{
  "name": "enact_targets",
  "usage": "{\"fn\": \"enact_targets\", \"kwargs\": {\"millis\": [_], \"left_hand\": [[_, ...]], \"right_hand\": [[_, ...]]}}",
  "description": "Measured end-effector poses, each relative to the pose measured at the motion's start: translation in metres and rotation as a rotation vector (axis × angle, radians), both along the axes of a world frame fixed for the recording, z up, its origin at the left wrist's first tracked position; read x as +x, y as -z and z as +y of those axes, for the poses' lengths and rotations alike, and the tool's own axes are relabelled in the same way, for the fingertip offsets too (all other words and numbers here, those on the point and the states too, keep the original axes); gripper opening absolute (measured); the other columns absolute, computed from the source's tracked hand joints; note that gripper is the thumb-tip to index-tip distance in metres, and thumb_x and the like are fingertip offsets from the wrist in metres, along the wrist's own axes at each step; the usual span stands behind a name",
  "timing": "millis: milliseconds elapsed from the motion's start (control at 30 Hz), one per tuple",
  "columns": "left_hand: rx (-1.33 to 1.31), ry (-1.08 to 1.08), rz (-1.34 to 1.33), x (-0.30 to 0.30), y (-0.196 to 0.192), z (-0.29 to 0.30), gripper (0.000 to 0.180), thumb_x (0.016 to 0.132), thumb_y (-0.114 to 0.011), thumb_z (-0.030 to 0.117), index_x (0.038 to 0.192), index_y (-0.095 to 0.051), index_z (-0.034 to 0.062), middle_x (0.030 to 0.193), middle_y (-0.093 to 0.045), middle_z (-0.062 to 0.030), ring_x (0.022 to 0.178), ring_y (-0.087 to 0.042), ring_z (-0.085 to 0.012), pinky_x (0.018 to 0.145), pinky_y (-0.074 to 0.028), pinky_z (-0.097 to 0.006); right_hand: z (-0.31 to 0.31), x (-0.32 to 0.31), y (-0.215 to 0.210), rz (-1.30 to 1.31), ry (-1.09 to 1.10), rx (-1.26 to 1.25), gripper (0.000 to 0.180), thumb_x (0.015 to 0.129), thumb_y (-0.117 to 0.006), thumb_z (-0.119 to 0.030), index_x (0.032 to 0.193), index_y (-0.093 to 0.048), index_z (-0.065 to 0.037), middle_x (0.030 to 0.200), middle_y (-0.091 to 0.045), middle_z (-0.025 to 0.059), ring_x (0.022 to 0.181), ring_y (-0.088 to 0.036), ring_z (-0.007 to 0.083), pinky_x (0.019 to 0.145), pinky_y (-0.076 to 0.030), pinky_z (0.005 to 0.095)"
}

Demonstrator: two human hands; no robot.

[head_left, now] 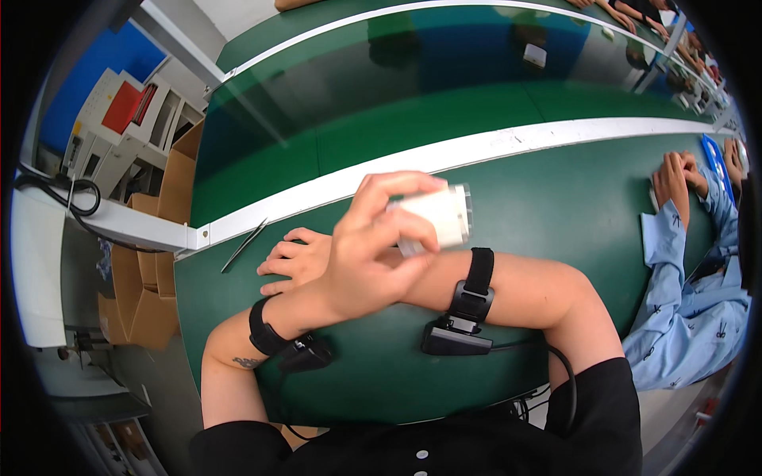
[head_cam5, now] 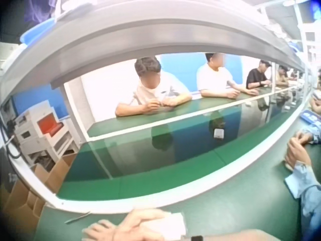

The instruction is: The recorder is assembling electronic power adapters on a factory production line.

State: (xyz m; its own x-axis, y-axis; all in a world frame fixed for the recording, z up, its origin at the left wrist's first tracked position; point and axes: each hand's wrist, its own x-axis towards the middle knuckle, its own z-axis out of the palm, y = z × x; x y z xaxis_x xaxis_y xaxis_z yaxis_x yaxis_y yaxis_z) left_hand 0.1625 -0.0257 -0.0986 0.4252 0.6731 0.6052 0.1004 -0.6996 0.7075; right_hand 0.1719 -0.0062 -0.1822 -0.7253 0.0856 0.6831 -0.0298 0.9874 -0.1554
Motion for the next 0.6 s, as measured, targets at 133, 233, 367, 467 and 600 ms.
{"fn": "enact_targets", "kwargs": {"millis": [133, 233, 367, 467, 600], "left_hand": [[0.158, -0.013, 0.076, 0.001, 0.005, -0.006, 0.027, 0.064, -0.071, -0.009, 0.080, -0.055, 0.0053, 0.114, -0.053, -0.0175, 0.104, -0.057, -0.0285, 0.081, -0.049, -0.037], [0.160, -0.011, 0.069, 0.002, 0.006, -0.005, 0.033, 0.064, -0.075, -0.008, 0.082, -0.050, 0.0063, 0.114, -0.051, -0.0196, 0.105, -0.056, -0.0290, 0.083, -0.049, -0.038], [0.139, -0.026, 0.122, -0.003, 0.004, -0.006, 0.041, 0.065, -0.080, -0.004, 0.084, -0.045, 0.0076, 0.115, -0.049, -0.0205, 0.108, -0.054, -0.0292, 0.087, -0.048, -0.039], [0.140, -0.041, 0.035, 0.009, 0.000, -0.005, 0.031, 0.064, -0.077, -0.006, 0.078, -0.051, 0.0037, 0.112, -0.053, -0.0192, 0.102, -0.059, -0.0281, 0.081, -0.051, -0.035], [0.156, -0.048, 0.078, 0.001, 0.001, -0.006, 0.033, 0.066, -0.078, -0.004, 0.087, -0.053, 0.0030, 0.114, -0.053, -0.0188, 0.104, -0.058, -0.0267, 0.084, -0.050, -0.034]], "right_hand": [[-0.002, -0.005, 0.000, -0.048, -0.002, 0.015, 0.039, 0.079, -0.063, -0.029, 0.117, -0.061, -0.021, 0.128, -0.052, 0.0054, 0.116, -0.048, 0.0213, 0.098, -0.038, 0.0434], [0.001, -0.003, -0.001, -0.002, -0.002, 0.017, 0.037, 0.079, -0.063, -0.028, 0.114, -0.063, -0.021, 0.125, -0.054, 0.0047, 0.115, -0.048, 0.0203, 0.097, -0.039, 0.0431], [0.001, -0.011, 0.002, 0.011, -0.016, 0.024, 0.036, 0.079, -0.063, -0.028, 0.114, -0.064, -0.022, 0.125, -0.054, 0.0044, 0.116, -0.048, 0.0204, 0.097, -0.039, 0.0430], [0.004, -0.003, 0.005, 0.007, -0.004, 0.015, 0.036, 0.079, -0.063, -0.029, 0.113, -0.064, -0.022, 0.125, -0.054, 0.0043, 0.116, -0.048, 0.0204, 0.097, -0.038, 0.0433], [0.002, -0.008, 0.002, -0.047, -0.041, -0.036, 0.039, 0.080, -0.062, -0.029, 0.117, -0.062, -0.021, 0.129, -0.051, 0.0053, 0.120, -0.046, 0.0213, 0.100, -0.035, 0.0441]]}}
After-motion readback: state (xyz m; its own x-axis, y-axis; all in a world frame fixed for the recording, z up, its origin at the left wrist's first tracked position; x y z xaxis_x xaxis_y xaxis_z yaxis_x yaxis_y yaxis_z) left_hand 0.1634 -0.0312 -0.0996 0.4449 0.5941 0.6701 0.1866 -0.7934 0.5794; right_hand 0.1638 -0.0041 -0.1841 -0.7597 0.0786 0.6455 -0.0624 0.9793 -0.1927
